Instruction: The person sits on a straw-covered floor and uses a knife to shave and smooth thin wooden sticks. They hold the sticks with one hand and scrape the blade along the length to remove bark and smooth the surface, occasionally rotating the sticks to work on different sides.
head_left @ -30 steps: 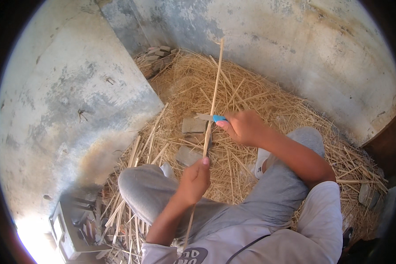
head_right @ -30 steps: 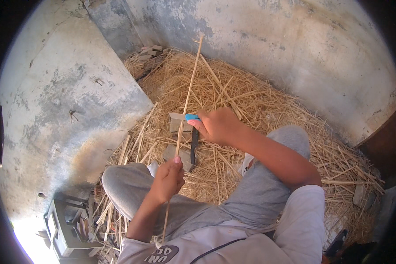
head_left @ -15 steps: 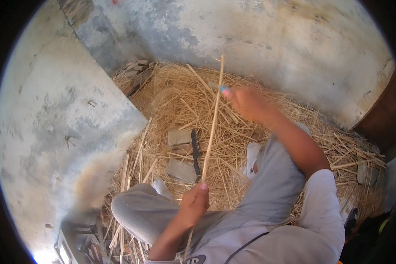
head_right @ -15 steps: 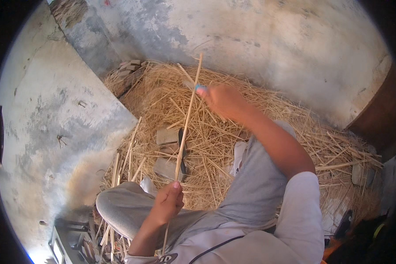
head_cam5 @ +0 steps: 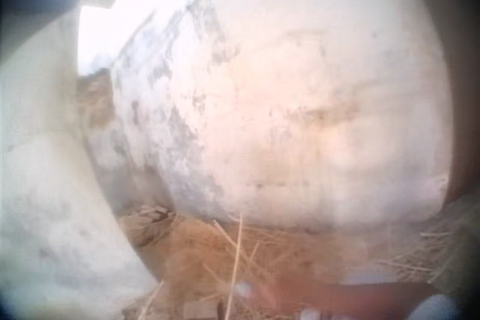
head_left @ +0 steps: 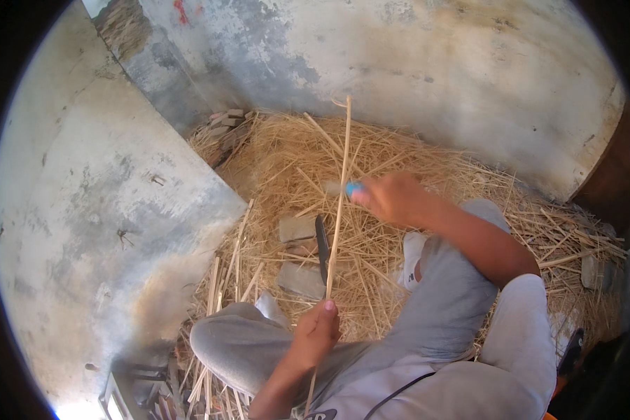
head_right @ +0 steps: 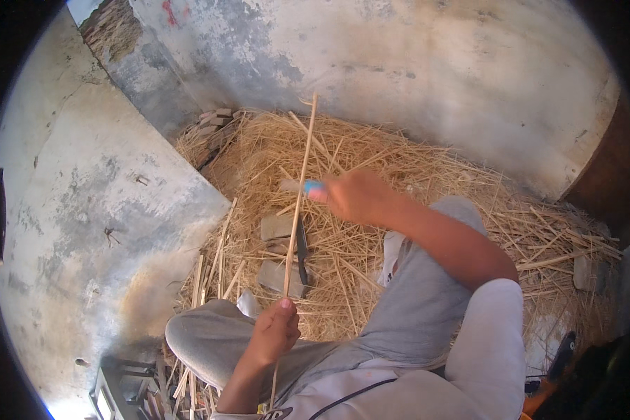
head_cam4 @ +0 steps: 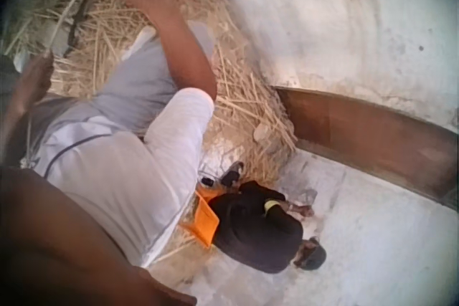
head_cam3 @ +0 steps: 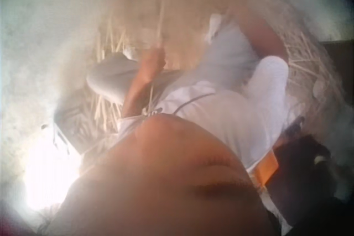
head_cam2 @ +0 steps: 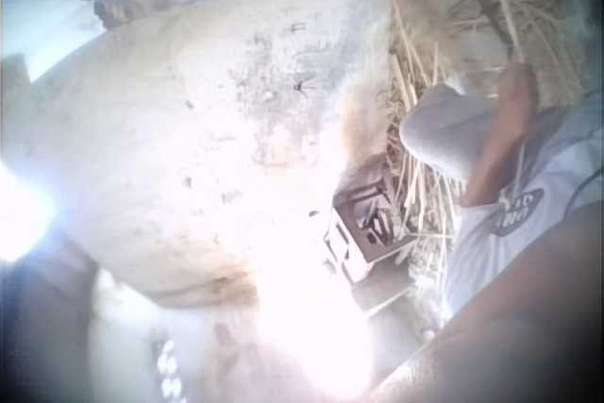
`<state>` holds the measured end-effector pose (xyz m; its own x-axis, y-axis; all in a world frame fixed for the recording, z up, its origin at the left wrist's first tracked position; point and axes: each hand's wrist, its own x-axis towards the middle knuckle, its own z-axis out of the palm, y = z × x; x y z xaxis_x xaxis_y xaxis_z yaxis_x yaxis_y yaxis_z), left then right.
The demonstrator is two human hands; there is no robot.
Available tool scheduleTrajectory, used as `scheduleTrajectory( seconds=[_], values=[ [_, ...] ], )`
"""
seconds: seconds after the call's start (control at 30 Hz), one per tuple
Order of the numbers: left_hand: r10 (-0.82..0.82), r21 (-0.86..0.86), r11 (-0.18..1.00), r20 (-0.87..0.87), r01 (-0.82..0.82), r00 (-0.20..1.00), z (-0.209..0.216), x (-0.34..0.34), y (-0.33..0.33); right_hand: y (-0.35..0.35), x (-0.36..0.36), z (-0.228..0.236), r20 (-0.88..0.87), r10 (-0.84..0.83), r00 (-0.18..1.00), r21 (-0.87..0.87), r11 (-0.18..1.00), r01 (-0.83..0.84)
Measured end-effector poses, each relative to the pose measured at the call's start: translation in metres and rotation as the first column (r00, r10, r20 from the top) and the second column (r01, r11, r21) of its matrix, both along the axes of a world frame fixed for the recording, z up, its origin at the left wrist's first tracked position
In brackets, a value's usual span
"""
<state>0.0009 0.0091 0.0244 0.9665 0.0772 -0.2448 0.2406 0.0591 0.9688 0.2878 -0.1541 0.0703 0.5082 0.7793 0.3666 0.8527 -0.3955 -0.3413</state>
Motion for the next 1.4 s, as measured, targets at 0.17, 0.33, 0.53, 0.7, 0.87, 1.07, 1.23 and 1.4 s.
scheduleTrajectory(
  seconds=[0.17, 0.33, 0.53, 0.7, 0.87, 1.07, 1.23, 1.4],
  values=[
    [0.027, 0.033, 0.999, -0.063, -0.025, 0.998, 0.016, 0.003, -0.006, -0.006, -0.003, 0.005, -0.090, -0.057, 0.994, -0.023, 0.998, 0.055],
    [-0.074, 0.267, 0.960, -0.030, 0.079, 0.997, 0.004, -0.005, -0.016, -0.031, 0.092, 0.019, -0.171, -0.482, 0.860, -0.016, 0.874, 0.487],
    [-0.027, 0.283, 0.958, -0.065, 0.045, 0.998, 0.000, 0.020, -0.010, -0.049, 0.132, -0.013, -0.434, -0.408, 0.803, 0.137, 0.851, 0.507],
    [0.063, 0.051, 0.997, -0.011, -0.062, 0.998, 0.007, 0.052, 0.001, -0.023, 0.079, 0.011, -0.827, 0.072, 0.558, 0.372, 0.815, 0.445],
    [-0.005, -0.053, 0.999, 0.040, 0.007, 0.999, 0.014, 0.078, 0.003, 0.026, 0.036, 0.012, -0.849, 0.204, 0.487, 0.445, 0.774, 0.451],
    [-0.152, 0.010, 0.988, -0.070, 0.153, 0.986, 0.021, 0.080, 0.001, 0.030, 0.079, 0.025, -0.836, 0.239, 0.494, 0.543, 0.487, 0.684],
    [-0.314, -0.148, 0.947, -0.257, 0.283, 0.914, 0.027, 0.070, 0.009, 0.007, 0.147, 0.038, -0.769, 0.331, 0.547, 0.605, 0.101, 0.790],
    [-0.265, -0.174, 0.959, -0.280, 0.222, 0.923, 0.021, 0.063, 0.017, -0.011, 0.184, 0.026, -0.778, 0.207, 0.593, 0.567, -0.177, 0.805]
  ],
)
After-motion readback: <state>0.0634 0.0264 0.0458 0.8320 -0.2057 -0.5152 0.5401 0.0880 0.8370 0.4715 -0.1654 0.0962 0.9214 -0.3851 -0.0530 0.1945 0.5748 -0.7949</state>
